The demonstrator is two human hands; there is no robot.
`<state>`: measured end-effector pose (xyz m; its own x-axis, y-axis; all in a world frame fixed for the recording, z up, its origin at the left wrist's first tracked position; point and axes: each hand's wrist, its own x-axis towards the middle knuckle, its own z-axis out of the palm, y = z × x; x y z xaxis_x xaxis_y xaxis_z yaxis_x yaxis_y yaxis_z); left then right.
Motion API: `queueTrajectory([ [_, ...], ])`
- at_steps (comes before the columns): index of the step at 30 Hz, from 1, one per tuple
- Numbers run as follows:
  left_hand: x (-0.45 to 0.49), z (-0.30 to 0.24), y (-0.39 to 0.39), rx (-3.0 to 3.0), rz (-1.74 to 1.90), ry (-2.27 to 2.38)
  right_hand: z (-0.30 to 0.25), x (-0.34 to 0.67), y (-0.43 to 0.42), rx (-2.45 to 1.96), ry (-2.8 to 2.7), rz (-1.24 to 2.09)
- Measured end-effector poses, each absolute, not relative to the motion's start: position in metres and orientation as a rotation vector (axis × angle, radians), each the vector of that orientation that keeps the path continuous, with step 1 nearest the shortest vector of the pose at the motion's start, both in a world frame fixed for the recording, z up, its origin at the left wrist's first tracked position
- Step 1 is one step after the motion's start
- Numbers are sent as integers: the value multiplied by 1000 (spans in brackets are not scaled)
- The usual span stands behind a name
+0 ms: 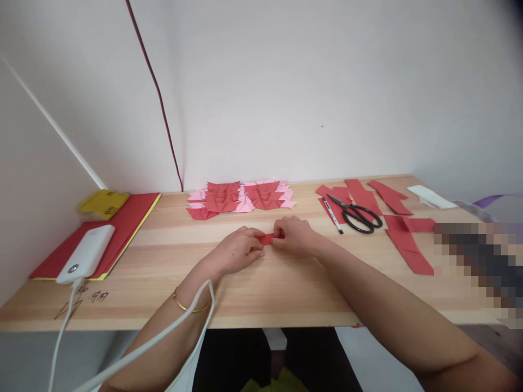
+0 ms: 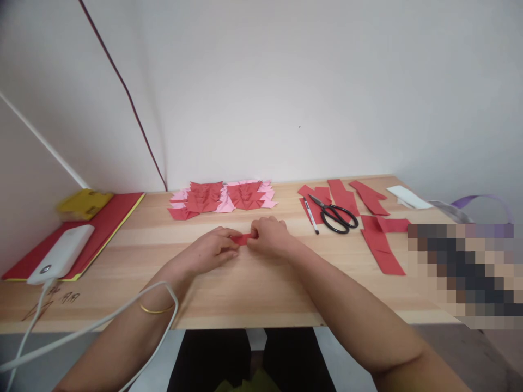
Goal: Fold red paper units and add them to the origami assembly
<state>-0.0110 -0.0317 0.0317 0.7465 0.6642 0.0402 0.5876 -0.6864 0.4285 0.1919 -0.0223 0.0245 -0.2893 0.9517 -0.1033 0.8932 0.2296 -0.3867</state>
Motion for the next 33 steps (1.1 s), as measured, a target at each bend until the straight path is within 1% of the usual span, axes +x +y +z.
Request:
queueTrajectory([
  [3,-10,33,-32,2553,270,948,23,189,-24,-1818,-2308,500],
  [9,-9,32,-32,2560,259,983,21,193,-20,-1764,-2324,613],
  [15,-10,30,-32,2551,283,974,20,189,-23,-1813,-2292,513],
  [21,-10,30,-32,2540,266,990,21,195,-19,-1741,-2302,647],
  [28,-9,31,-32,2556,253,977,18,190,-21,-1814,-2298,511],
  [33,-9,31,-32,2557,257,980,18,194,-19,-1752,-2303,618],
])
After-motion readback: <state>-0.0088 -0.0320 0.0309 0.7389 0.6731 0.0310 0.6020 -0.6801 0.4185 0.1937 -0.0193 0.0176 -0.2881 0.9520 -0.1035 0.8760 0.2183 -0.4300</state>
